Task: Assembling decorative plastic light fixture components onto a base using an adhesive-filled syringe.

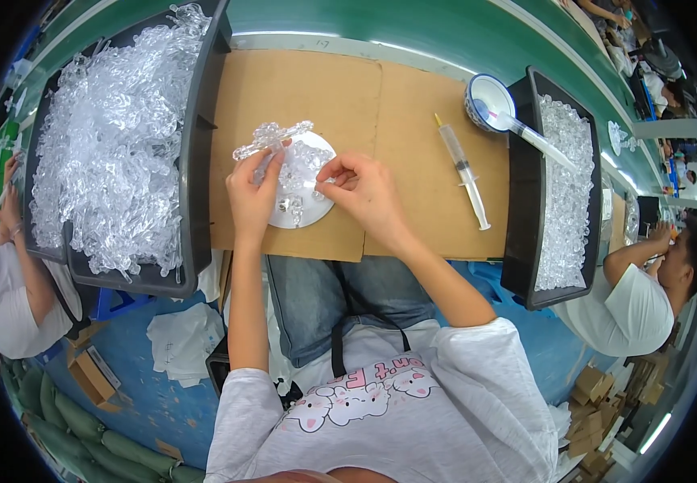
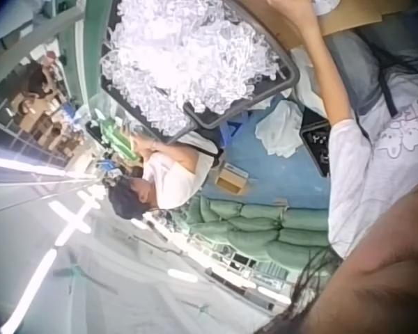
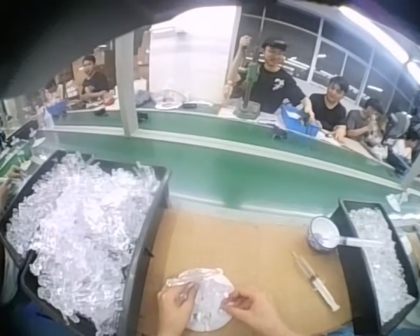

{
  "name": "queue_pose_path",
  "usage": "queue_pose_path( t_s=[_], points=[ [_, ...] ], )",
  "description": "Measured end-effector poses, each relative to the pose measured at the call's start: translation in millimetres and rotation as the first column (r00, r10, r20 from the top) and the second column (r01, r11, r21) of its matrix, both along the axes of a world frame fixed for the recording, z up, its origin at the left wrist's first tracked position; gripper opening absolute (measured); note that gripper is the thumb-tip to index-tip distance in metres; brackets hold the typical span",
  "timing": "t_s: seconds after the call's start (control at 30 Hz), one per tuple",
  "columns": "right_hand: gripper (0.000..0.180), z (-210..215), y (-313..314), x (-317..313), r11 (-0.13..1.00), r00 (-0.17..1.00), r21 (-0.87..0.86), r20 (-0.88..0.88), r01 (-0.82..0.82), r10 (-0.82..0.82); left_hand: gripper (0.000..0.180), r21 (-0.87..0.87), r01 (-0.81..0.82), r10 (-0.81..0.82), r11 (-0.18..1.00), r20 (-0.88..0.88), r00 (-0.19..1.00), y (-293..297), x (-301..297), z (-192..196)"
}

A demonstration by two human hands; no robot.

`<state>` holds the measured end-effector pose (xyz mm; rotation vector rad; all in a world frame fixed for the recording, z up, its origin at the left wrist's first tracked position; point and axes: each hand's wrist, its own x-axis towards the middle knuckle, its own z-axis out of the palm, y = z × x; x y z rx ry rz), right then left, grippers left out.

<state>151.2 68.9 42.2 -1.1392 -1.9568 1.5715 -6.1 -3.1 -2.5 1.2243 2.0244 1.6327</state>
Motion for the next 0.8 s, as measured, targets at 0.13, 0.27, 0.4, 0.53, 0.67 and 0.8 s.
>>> queue_pose_path(
  t_s=[0.13, 0.27, 0.4, 0.53, 0.67, 0.8],
  points=[
    [0.012, -4, 1, 1, 1.0, 1.0, -0.015, -0.009, 0.01, -0.01, 0.016, -0.015, 0.008, -0.007, 1.0, 0.074, 0.997, 0, 3, 3],
    [0.012, -12, 0, -2, 0.999, 1.0, -0.03, -0.013, 0.026, -0.026, 0.016, 0.015, 0.022, -0.023, 1.0, 0.057, 0.998, 0, 3, 7],
    [0.019, -21, -2, 2, 1.0, 1.0, 0.026, -0.008, 0.004, -0.004, 0.023, 0.002, 0.009, -0.009, 1.0, -0.017, 1.0, 2, 1, 1],
    [0.029, -18, -8, 10, 0.981, 0.993, 0.163, -0.057, 0.109, -0.101, 0.021, 0.054, 0.022, -0.025, 0.998, 0.056, 0.998, 5, 3, -6],
    [0.042, 11, -8, 65, 0.832, 0.973, 0.527, 0.042, 0.173, -0.229, 0.017, 0.03, 0.011, -0.014, 0.999, 0.096, 0.995, -1, 0, -9],
    [0.043, 11, 9, 138, 0.608, 0.889, 0.792, 0.239, 0.054, -0.39, 0.018, -0.023, 0.025, -0.023, 0.999, 0.098, 0.995, 1, -3, -10]
  ],
)
